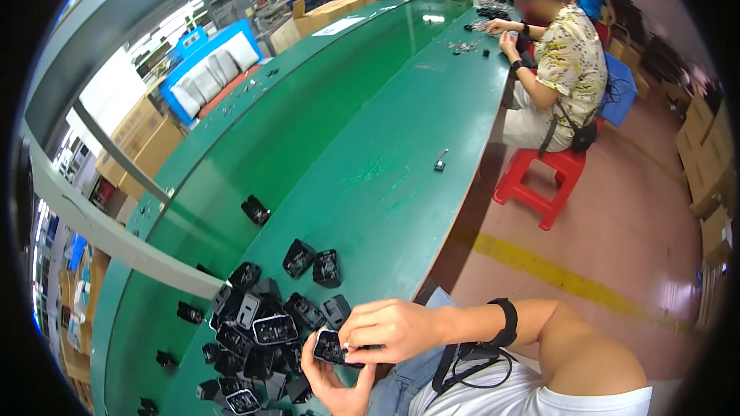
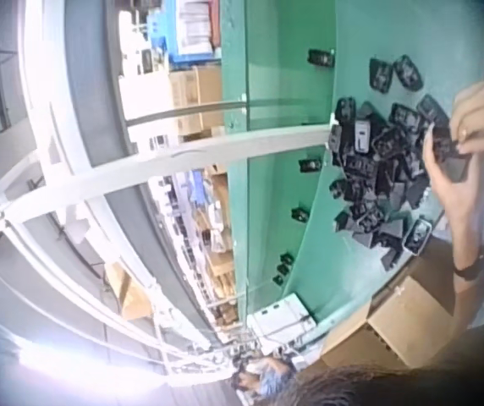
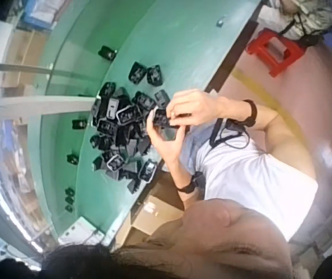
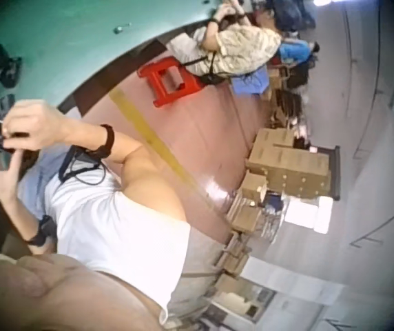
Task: The person picks black plastic electronic housings from a cardboard box and places them on a green workbench. They then insert small green zip ties into the housings and secure them by hand. The person repeats this process for multiple units, occasionally adjusting the position of the items on the table.
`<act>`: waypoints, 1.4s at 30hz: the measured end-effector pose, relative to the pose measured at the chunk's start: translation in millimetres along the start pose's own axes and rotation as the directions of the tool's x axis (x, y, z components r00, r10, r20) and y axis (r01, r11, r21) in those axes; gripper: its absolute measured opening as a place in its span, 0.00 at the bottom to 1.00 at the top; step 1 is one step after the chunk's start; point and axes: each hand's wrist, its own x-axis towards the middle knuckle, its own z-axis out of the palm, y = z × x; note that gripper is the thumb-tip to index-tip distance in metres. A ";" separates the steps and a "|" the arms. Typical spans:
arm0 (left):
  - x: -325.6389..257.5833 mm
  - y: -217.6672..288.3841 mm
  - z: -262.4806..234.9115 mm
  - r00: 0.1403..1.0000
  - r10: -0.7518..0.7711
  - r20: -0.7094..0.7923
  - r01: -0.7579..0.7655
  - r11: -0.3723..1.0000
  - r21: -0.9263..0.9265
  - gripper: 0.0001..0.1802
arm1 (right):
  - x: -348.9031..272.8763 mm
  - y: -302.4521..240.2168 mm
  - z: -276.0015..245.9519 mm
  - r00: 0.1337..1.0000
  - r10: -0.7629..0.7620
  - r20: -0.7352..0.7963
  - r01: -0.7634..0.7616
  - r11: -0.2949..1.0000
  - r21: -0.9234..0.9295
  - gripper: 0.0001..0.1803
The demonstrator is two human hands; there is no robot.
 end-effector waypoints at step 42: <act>-12.5 1.6 -20.4 0.961 -0.145 0.237 0.157 0.987 -0.031 0.49 | 6.4 -15.7 -15.6 0.906 -0.002 0.423 -0.048 0.993 0.107 0.03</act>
